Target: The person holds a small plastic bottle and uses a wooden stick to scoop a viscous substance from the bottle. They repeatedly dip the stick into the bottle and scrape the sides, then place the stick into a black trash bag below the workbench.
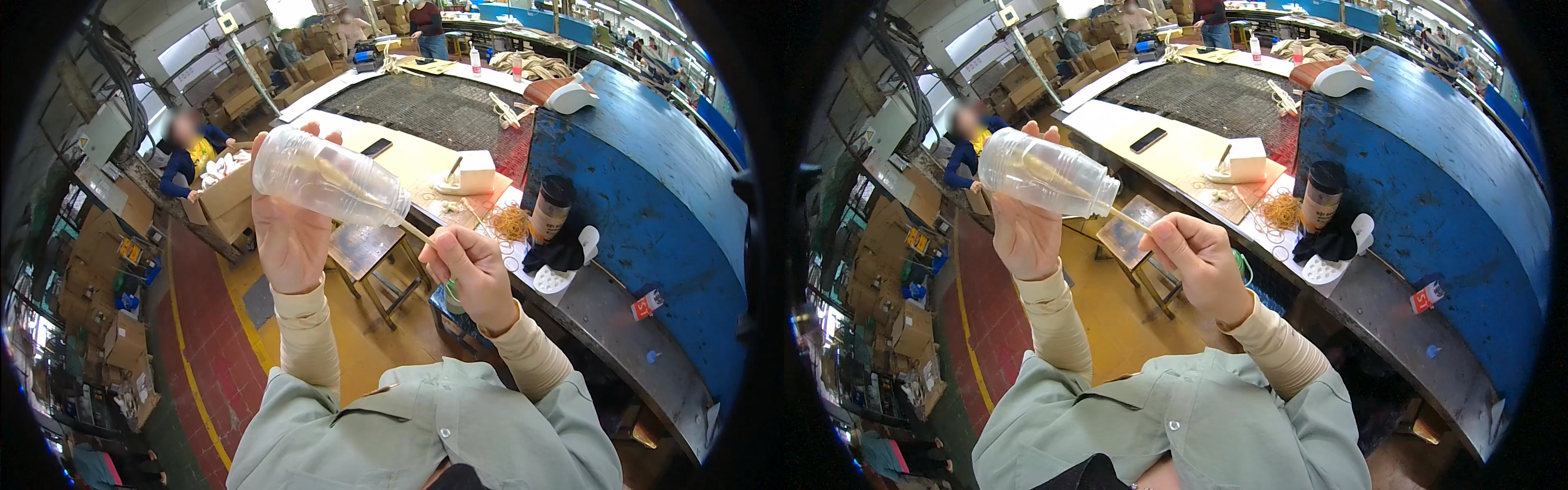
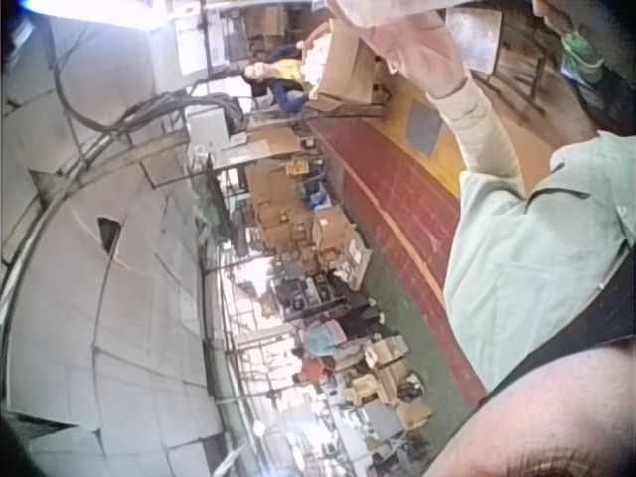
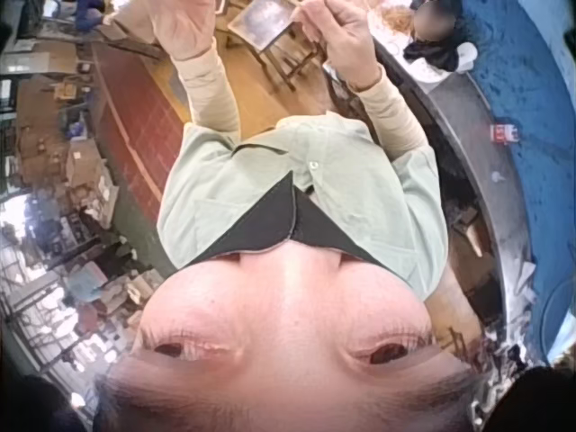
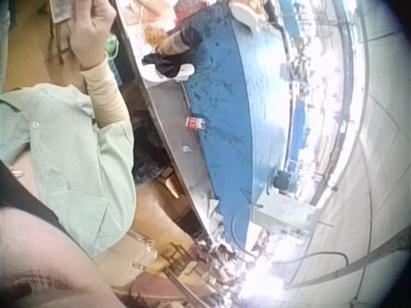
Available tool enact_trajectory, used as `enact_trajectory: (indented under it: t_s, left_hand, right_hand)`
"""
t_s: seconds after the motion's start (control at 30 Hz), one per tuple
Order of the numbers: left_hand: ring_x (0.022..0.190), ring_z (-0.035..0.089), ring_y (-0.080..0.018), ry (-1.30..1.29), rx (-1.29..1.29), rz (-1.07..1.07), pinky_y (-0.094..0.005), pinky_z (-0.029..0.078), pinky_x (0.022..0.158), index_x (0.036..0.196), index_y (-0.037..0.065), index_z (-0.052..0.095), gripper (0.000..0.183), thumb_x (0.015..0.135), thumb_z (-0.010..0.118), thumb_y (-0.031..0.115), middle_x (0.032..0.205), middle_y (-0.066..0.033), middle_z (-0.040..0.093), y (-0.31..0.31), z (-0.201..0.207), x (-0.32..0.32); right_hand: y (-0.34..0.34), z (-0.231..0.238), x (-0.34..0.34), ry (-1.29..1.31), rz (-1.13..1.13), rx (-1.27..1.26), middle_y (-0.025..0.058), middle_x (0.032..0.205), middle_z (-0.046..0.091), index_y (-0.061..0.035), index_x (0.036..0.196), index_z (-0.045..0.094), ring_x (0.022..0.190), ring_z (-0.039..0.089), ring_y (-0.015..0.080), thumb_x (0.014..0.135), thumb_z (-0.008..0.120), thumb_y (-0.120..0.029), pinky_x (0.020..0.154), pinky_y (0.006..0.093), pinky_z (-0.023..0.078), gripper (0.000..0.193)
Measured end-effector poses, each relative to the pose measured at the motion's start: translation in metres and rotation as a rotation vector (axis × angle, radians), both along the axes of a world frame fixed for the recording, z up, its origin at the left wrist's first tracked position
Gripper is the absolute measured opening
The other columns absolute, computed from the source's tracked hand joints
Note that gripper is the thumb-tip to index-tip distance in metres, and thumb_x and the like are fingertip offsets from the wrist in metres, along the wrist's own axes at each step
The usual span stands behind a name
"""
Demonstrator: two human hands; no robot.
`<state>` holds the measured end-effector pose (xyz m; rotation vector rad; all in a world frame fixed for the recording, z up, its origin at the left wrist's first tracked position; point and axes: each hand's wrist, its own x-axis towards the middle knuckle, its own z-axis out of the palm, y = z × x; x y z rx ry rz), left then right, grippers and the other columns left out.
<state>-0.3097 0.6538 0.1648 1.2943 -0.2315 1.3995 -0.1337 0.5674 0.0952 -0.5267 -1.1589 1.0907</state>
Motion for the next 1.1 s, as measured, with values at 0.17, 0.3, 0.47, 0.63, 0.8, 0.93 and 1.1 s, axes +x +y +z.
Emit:
enact_trajectory:
  t_s: [0.17, 0.3, 0.47, 0.63, 0.8, 0.93, 1.1]
  left_hand:
    - [0.131, 0.031, -0.0436, -0.024, 0.025, 0.025, -0.0508, 0.032, 0.107, 0.144, 0.014, 0.022, 0.067, 0.089, 0.059, 0.025, 0.142, -0.0255, 0.027, 0.003, 0.007, 0.002]
    - [0.13, 0.031, -0.0436, 0.002, 0.09, 0.081, -0.0508, 0.033, 0.106, 0.143, 0.014, 0.023, 0.067, 0.088, 0.06, 0.026, 0.141, -0.0259, 0.029, 0.01, 0.013, -0.003]
    - [0.129, 0.034, -0.0443, 0.05, 0.08, 0.057, -0.0505, 0.033, 0.105, 0.142, 0.012, 0.026, 0.064, 0.089, 0.059, 0.025, 0.138, -0.0276, 0.032, 0.01, 0.016, -0.004]
    - [0.126, 0.038, -0.0445, 0.094, 0.139, 0.049, -0.049, 0.035, 0.104, 0.142, 0.011, 0.027, 0.063, 0.089, 0.058, 0.025, 0.137, -0.0288, 0.033, 0.005, 0.018, 0.001]
    - [0.125, 0.04, -0.0436, 0.14, 0.144, 0.082, -0.049, 0.037, 0.103, 0.141, 0.011, 0.028, 0.066, 0.087, 0.062, 0.029, 0.136, -0.0291, 0.035, -0.001, 0.019, 0.008]
    - [0.125, 0.041, -0.0429, 0.133, 0.225, 0.042, -0.0495, 0.038, 0.101, 0.139, 0.011, 0.03, 0.069, 0.084, 0.065, 0.03, 0.135, -0.029, 0.036, 0.002, 0.018, 0.008]
    - [0.125, 0.041, -0.0424, 0.213, 0.242, 0.148, -0.0495, 0.038, 0.101, 0.138, 0.01, 0.03, 0.069, 0.083, 0.068, 0.029, 0.135, -0.0288, 0.037, -0.006, 0.023, 0.01]
  right_hand:
    - [0.005, -0.008, 0.0, 0.143, 0.087, 0.008, -0.004, 0.059, 0.041, 0.0024, 0.083, 0.058, 0.05, 0.028, 0.0034, 0.099, 0.045, -0.022, 0.047, 0.0211, 0.025, 0.032]
    - [0.003, -0.013, 0.006, 0.15, 0.064, 0.003, -0.006, 0.06, 0.043, 0.0009, 0.082, 0.06, 0.052, 0.03, 0.0016, 0.097, 0.048, -0.021, 0.048, 0.0185, 0.024, 0.029]
    - [0.005, -0.014, 0.009, 0.064, -0.063, 0.072, -0.0067, 0.063, 0.045, 0.0007, 0.086, 0.06, 0.054, 0.032, -0.0004, 0.094, 0.054, -0.013, 0.049, 0.0169, 0.024, 0.017]
    - [0.006, -0.011, 0.003, 0.037, -0.18, 0.155, -0.0065, 0.068, 0.048, 0.0, 0.098, 0.056, 0.057, 0.035, -0.0009, 0.089, 0.059, -0.003, 0.05, 0.0152, 0.026, 0.01]
    - [0.009, -0.01, -0.005, 0.157, -0.093, 0.156, -0.004, 0.074, 0.05, 0.0, 0.1, 0.056, 0.06, 0.038, -0.0005, 0.09, 0.059, -0.004, 0.052, 0.0144, 0.028, 0.012]
    - [0.016, -0.007, -0.003, -0.066, -0.201, 0.177, 0.0005, 0.079, 0.055, 0.0003, 0.103, 0.055, 0.067, 0.047, 0.005, 0.091, 0.057, -0.009, 0.06, 0.0187, 0.036, 0.015]
    - [0.011, -0.005, -0.008, 0.064, -0.136, 0.105, -0.0009, 0.083, 0.055, 0.0005, 0.104, 0.056, 0.073, 0.049, 0.0035, 0.091, 0.057, -0.005, 0.066, 0.0172, 0.04, 0.015]
